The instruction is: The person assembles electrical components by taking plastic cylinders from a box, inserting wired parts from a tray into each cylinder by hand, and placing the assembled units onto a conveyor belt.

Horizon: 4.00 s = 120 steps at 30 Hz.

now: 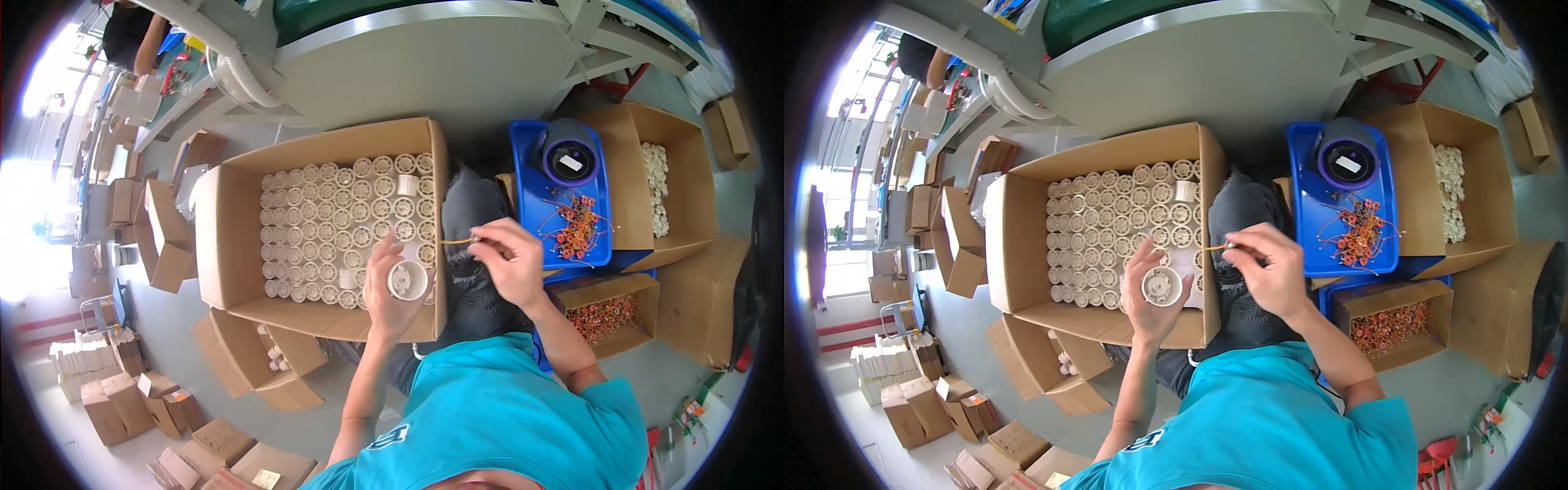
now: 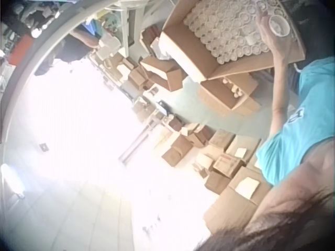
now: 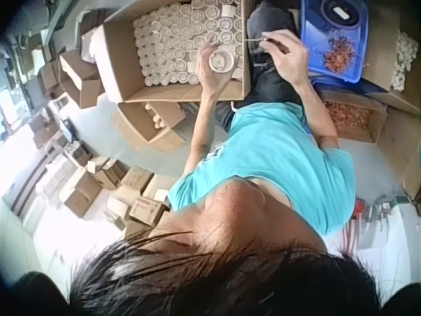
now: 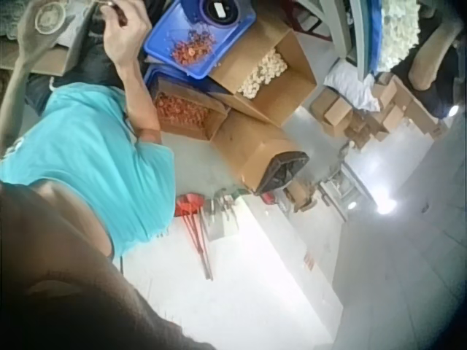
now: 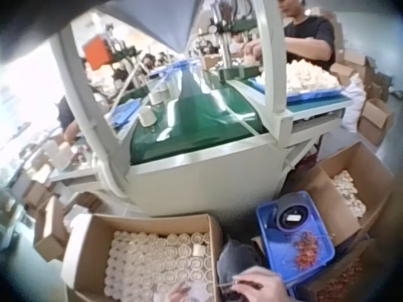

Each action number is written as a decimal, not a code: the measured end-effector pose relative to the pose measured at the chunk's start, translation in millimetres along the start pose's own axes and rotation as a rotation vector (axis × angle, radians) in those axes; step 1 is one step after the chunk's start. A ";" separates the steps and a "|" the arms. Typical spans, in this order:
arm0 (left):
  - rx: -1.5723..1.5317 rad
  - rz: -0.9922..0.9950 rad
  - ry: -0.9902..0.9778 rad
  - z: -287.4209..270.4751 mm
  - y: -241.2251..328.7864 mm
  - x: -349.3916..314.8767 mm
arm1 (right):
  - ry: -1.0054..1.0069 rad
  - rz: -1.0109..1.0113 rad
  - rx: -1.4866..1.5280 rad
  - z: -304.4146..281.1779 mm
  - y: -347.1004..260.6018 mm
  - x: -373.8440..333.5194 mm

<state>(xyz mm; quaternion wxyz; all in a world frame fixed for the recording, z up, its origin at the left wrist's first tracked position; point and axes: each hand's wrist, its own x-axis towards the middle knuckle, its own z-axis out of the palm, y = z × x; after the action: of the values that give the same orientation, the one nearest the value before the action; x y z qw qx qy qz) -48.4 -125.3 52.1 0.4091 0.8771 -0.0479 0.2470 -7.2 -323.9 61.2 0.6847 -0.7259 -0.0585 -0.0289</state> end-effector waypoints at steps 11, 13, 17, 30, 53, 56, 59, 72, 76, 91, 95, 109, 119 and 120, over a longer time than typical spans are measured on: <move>0.008 0.145 0.133 4.1 -7.9 -1.7 | -0.232 -0.230 0.012 3.7 -54.0 -2.8; 0.020 0.157 0.134 3.4 -8.6 -2.1 | -0.203 -0.222 0.015 11.9 -50.0 -5.2; -0.003 0.163 0.136 2.7 -10.1 -5.0 | -0.236 -0.200 -0.013 16.3 -48.9 -5.8; 0.020 0.210 0.081 10.6 -10.9 -7.6 | -0.285 -0.150 -0.208 41.2 -42.6 -10.4; -0.029 0.190 0.064 12.0 6.5 1.1 | -0.339 -0.114 -0.203 43.2 -39.3 -6.2; -0.022 0.191 0.029 10.1 7.9 4.2 | -0.287 -0.183 -0.241 45.5 -36.2 -10.5; -0.021 0.219 0.020 11.8 6.0 4.9 | -0.318 -0.073 -0.110 42.8 -32.6 -6.0; 0.006 0.404 0.041 3.8 11.6 29.1 | -0.260 -0.225 -0.160 37.3 -46.0 -0.3; -0.025 0.402 -0.004 4.1 12.4 27.5 | -0.227 -0.271 -0.201 37.9 -44.9 -3.3; -0.053 0.321 -0.181 10.8 24.3 67.7 | -0.191 -0.220 -0.206 17.7 -44.3 18.5; 0.046 0.337 -0.079 9.6 5.4 134.6 | -0.007 -0.214 -0.208 -6.1 -52.2 29.5; 0.329 0.244 0.500 36.3 -78.8 432.1 | 0.089 0.122 -0.641 -91.7 72.0 -11.4; 0.157 0.676 0.361 31.6 -46.2 203.9 | 0.007 0.202 -1.117 -138.5 164.7 1.2; 0.144 0.664 0.216 35.9 -73.1 162.1 | -0.023 0.180 -1.082 -140.0 173.5 3.3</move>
<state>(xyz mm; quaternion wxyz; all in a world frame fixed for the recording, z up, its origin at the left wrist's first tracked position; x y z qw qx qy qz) 128.2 -84.5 58.4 0.2464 0.8091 -0.2696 0.4604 23.1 -473.0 -101.7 0.2127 -0.9768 0.0196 0.0119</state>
